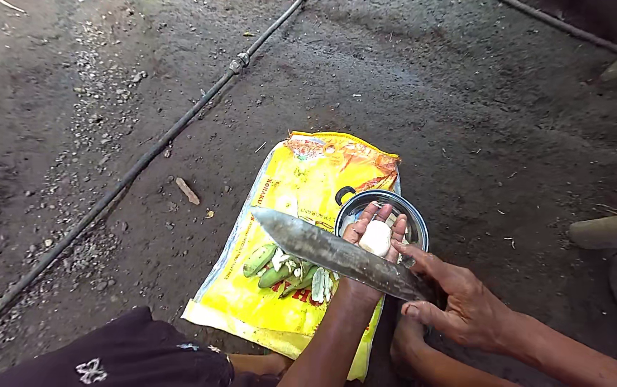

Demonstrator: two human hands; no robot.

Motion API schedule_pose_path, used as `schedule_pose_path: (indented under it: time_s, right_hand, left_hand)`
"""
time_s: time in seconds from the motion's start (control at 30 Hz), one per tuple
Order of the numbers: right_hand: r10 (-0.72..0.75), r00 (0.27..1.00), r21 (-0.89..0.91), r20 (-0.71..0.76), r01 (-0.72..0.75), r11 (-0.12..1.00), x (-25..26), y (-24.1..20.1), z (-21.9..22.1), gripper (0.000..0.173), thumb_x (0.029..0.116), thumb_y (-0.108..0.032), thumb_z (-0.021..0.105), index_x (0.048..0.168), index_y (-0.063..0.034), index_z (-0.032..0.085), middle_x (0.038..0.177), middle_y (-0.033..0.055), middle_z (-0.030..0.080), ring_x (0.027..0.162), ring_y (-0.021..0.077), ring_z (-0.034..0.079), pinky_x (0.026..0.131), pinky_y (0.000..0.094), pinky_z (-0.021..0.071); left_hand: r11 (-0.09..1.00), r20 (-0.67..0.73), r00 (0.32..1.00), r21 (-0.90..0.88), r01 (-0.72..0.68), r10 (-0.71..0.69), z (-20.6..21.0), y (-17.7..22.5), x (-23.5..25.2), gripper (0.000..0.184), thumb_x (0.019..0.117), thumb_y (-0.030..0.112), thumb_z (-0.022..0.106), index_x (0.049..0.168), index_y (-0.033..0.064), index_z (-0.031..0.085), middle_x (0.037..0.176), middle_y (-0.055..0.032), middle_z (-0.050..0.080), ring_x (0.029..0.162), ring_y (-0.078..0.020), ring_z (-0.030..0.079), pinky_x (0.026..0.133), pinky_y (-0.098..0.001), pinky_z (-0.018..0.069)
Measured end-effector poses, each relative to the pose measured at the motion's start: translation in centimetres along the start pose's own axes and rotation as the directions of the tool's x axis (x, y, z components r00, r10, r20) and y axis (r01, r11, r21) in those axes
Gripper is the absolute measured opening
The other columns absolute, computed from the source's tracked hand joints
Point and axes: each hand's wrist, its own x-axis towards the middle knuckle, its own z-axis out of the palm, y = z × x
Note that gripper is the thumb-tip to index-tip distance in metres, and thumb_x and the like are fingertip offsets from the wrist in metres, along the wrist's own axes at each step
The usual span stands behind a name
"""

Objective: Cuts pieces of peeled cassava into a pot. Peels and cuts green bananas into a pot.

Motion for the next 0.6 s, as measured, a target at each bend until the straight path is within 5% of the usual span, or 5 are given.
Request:
schedule_pose_path:
  time_s: [0.07, 0.33, 0.47, 0.6]
  right_hand:
    - [-0.012, 1.0, 0.005, 0.0, 0.012, 1.0, 0.2, -0.1, 0.3, 0.069, 0.0998, -0.046, 0.06, 0.145, 0.0061, 0.048, 0.099, 0.013, 0.069, 0.081, 0.0021, 0.063, 0.076, 0.0147, 0.0525]
    - [-0.023, 1.0, 0.053, -0.005, 0.023, 0.998, 0.3, 0.0, 0.7, 0.064, 0.1008, -0.04, 0.06, 0.143, 0.0069, 0.05, 0.112, 0.015, 0.069, 0.09, 0.0011, 0.063, 0.084, 0.0141, 0.0518]
    - [-0.033, 0.999, 0.095, 0.005, 0.032, 0.995, 0.3, 0.1, 1.0, 0.064, 0.101, -0.041, 0.059, 0.144, 0.0059, 0.049, 0.108, 0.0135, 0.07, 0.089, 0.0011, 0.064, 0.083, 0.015, 0.0529]
    - [-0.033, 0.999, 0.097, -0.001, 0.033, 0.995, 0.1, 0.1, 1.4, 0.063, 0.103, -0.042, 0.056, 0.147, 0.0034, 0.048, 0.11, 0.0136, 0.069, 0.088, 0.0012, 0.063, 0.082, 0.0147, 0.0524]
  left_hand:
    - [0.992, -0.028, 0.999, 0.119, -0.032, 0.036, 0.5, -0.2, -0.2, 0.039, 0.1068, 0.018, 0.018, 0.136, 0.005, 0.041, 0.109, -0.0161, 0.067, 0.093, -0.0262, 0.071, 0.084, -0.0346, 0.0587]
    - [0.992, -0.002, 0.998, 0.107, -0.059, 0.059, -0.2, 0.2, 0.0, 0.04, 0.1015, 0.014, 0.02, 0.122, 0.0133, 0.054, 0.096, -0.0045, 0.069, 0.075, -0.0173, 0.071, 0.064, -0.0297, 0.0597]
    - [0.997, 0.022, 0.999, 0.064, 0.042, -0.043, -0.2, 0.6, 0.2, 0.037, 0.1094, 0.028, 0.022, 0.099, 0.0154, 0.055, 0.08, -0.0025, 0.062, 0.063, -0.0158, 0.064, 0.055, -0.0273, 0.0552]
    - [1.0, 0.102, 0.995, -0.009, 0.0, 0.001, -0.9, 0.7, 0.4, 0.043, 0.1081, 0.029, 0.025, 0.086, 0.0127, 0.057, 0.076, -0.0032, 0.062, 0.063, -0.017, 0.065, 0.056, -0.0275, 0.0558]
